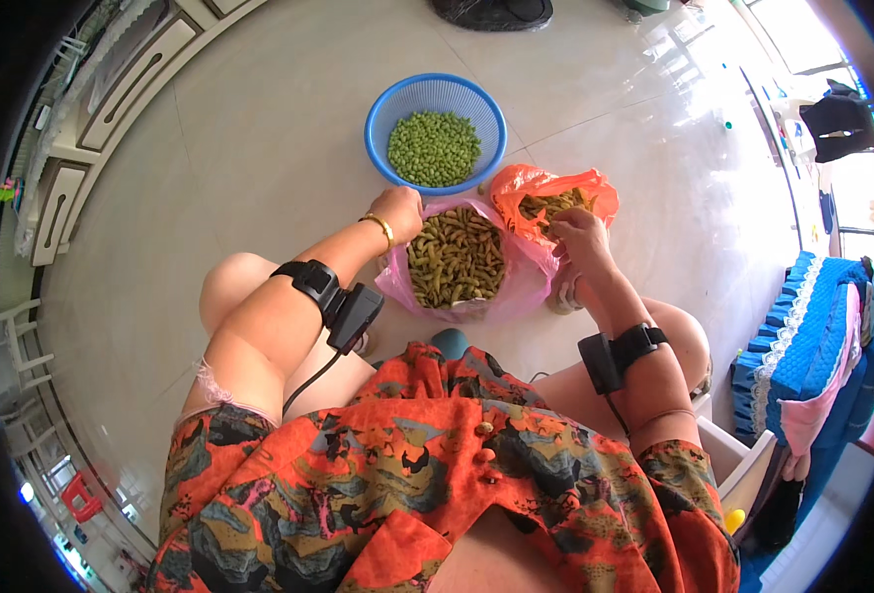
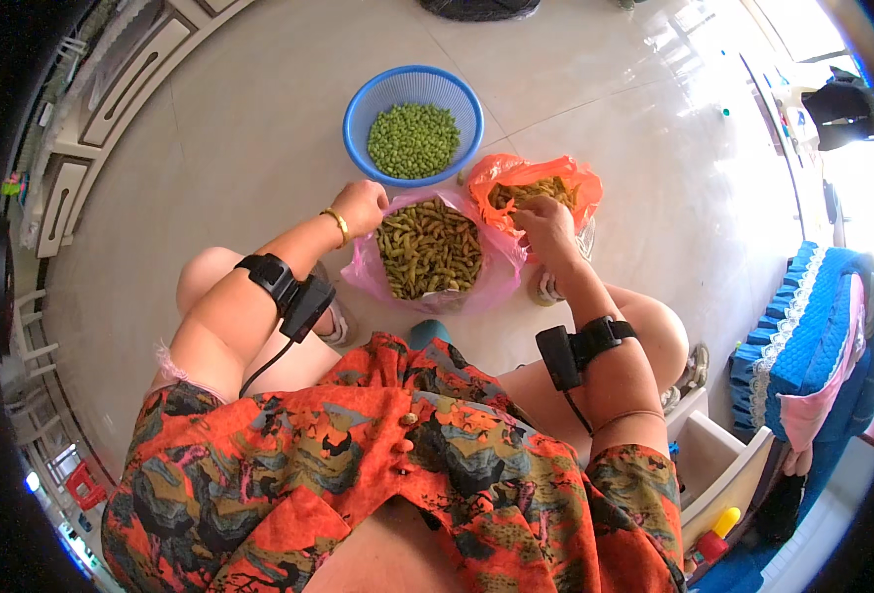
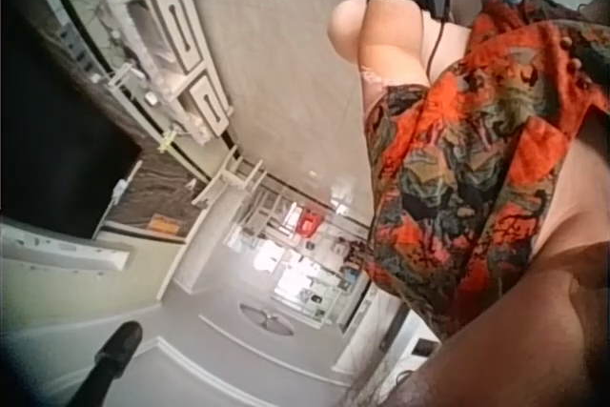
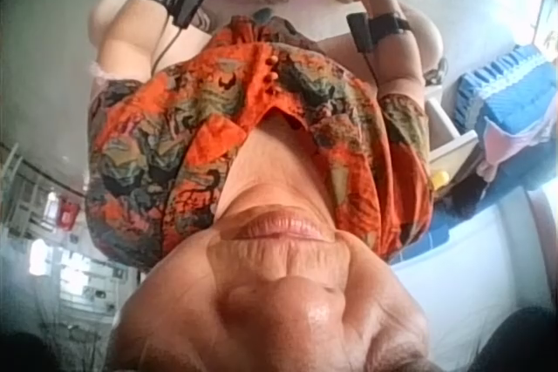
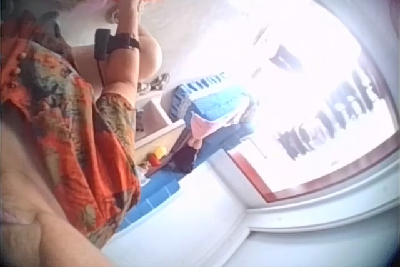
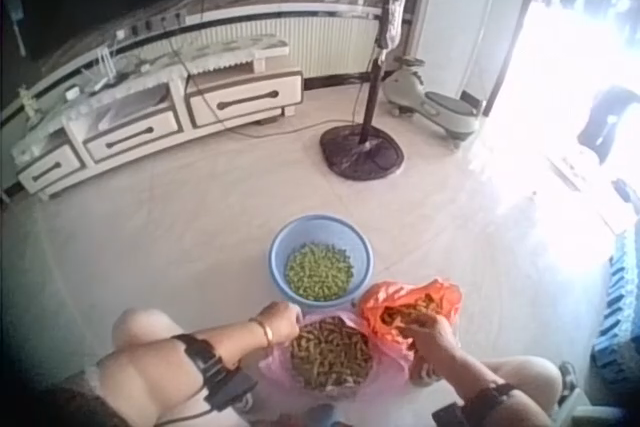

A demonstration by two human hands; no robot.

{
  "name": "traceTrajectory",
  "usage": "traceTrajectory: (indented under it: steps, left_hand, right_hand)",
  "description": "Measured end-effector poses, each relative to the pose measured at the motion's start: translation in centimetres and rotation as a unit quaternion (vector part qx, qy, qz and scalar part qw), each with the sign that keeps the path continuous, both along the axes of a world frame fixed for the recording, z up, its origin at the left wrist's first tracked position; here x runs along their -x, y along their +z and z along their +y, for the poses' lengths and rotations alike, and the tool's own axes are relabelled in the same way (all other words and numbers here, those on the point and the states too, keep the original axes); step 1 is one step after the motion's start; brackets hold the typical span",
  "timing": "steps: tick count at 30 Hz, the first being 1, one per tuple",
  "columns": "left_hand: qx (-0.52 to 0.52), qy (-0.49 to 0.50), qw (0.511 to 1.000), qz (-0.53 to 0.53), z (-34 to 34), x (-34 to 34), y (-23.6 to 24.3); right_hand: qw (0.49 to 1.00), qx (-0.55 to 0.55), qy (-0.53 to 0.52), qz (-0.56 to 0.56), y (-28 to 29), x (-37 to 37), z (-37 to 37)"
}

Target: Manually shell peas from their pods into a bowl while seated.

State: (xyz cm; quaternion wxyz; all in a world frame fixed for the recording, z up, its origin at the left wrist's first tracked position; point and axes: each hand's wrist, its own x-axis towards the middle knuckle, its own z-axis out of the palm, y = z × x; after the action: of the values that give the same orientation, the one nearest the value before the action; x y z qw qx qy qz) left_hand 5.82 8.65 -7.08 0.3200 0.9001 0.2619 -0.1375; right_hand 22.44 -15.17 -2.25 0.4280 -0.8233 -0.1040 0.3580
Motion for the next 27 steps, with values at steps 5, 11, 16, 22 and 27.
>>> traceTrajectory:
  steps: [5,11,16,22,27]
  left_hand:
    - [0.257,-0.14,0.954,0.059,-2.2,0.7,0.8]
    - [0.211,-0.232,0.946,0.083,-3.7,2.4,2.0]
    - [0.08,-0.262,0.96,0.053,-2.9,2.3,3.3]
    - [0.008,-0.276,0.96,0.046,-3.5,3.5,3.7]
    - [0.036,-0.23,0.973,-0.008,-3.8,3.0,4.1]
  right_hand:
    - [0.999,-0.004,0.044,0.016,-0.7,-0.2,-0.3]
    - [0.994,0.014,0.101,-0.045,-0.9,0.4,-1.5]
    - [0.962,0.067,0.258,0.051,5.5,2.7,1.8]
    - [0.888,0.083,0.447,-0.07,-2.1,0.8,9.6]
    - [0.737,0.133,0.565,-0.346,-18.6,-2.5,9.3]
